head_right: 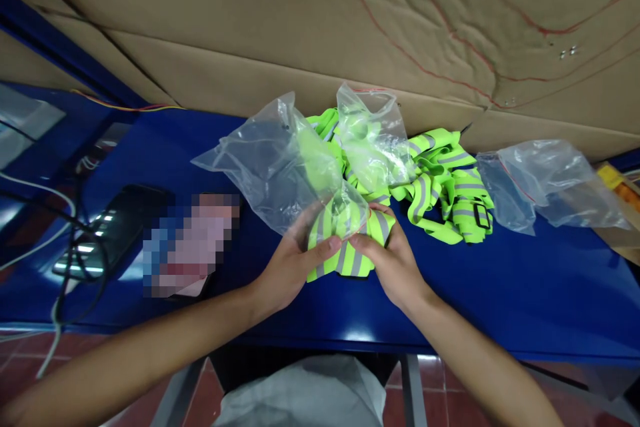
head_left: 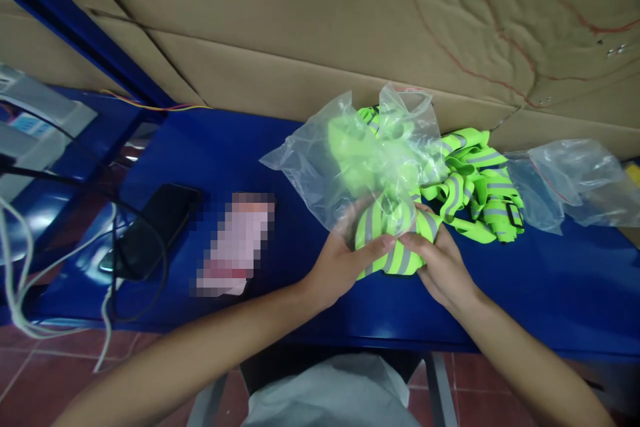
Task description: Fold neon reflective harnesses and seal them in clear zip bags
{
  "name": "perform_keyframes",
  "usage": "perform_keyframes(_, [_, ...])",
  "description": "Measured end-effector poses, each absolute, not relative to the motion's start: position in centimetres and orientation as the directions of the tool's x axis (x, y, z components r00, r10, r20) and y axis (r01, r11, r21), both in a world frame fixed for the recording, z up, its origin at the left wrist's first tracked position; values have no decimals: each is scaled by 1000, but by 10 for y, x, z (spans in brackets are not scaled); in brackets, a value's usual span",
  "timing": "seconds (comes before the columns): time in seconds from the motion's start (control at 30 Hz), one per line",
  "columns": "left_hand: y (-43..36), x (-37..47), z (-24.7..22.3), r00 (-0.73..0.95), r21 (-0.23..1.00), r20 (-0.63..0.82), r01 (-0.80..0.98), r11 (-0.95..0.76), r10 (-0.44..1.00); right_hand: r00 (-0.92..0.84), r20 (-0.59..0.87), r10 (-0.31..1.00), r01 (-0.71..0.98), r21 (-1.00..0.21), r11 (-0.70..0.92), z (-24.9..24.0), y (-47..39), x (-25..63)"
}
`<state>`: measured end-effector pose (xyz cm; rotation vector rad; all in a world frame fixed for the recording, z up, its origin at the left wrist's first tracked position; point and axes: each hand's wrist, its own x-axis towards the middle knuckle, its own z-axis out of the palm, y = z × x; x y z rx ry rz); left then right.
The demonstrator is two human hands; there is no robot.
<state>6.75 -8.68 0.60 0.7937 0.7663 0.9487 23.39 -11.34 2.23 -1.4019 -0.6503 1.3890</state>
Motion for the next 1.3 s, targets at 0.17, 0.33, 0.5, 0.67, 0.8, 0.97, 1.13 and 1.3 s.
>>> perform_keyframes(0.17, [-87,66,8,373,792,-286,-426,437,882,156,-264,952,-172,-956,-237,12,-113,239])
perform_keyframes(0.33, [-87,65,12,365,741,-385,-425,520,848,168,-123,978,11,-992,-126,5,-119,240])
perform_keyframes(0.5, [-86,65,12,345,753,-326,-467,463,880,150,-211,966,-104,-975,-196,14,-119,234])
perform_keyframes(0.67, [-82,63,11,351,770,-254,-491,408,901,172,-189,967,-98,-980,-174,16,-113,240])
perform_keyframes(0.8, [-77,58,14,368,816,-176,-465,344,913,31,-87,996,140,-986,-90,17,-113,249])
perform_keyframes(0.97, [-78,56,14,374,881,-192,-341,327,907,-77,-66,995,208,-977,-48,21,-115,250])
perform_keyframes(1.13, [-79,58,10,375,854,-226,-367,368,899,-90,-107,990,160,-983,-91,22,-114,248])
perform_keyframes(1.3, [-81,58,13,426,840,-229,-369,399,875,97,-190,977,-38,-982,-188,24,-112,250])
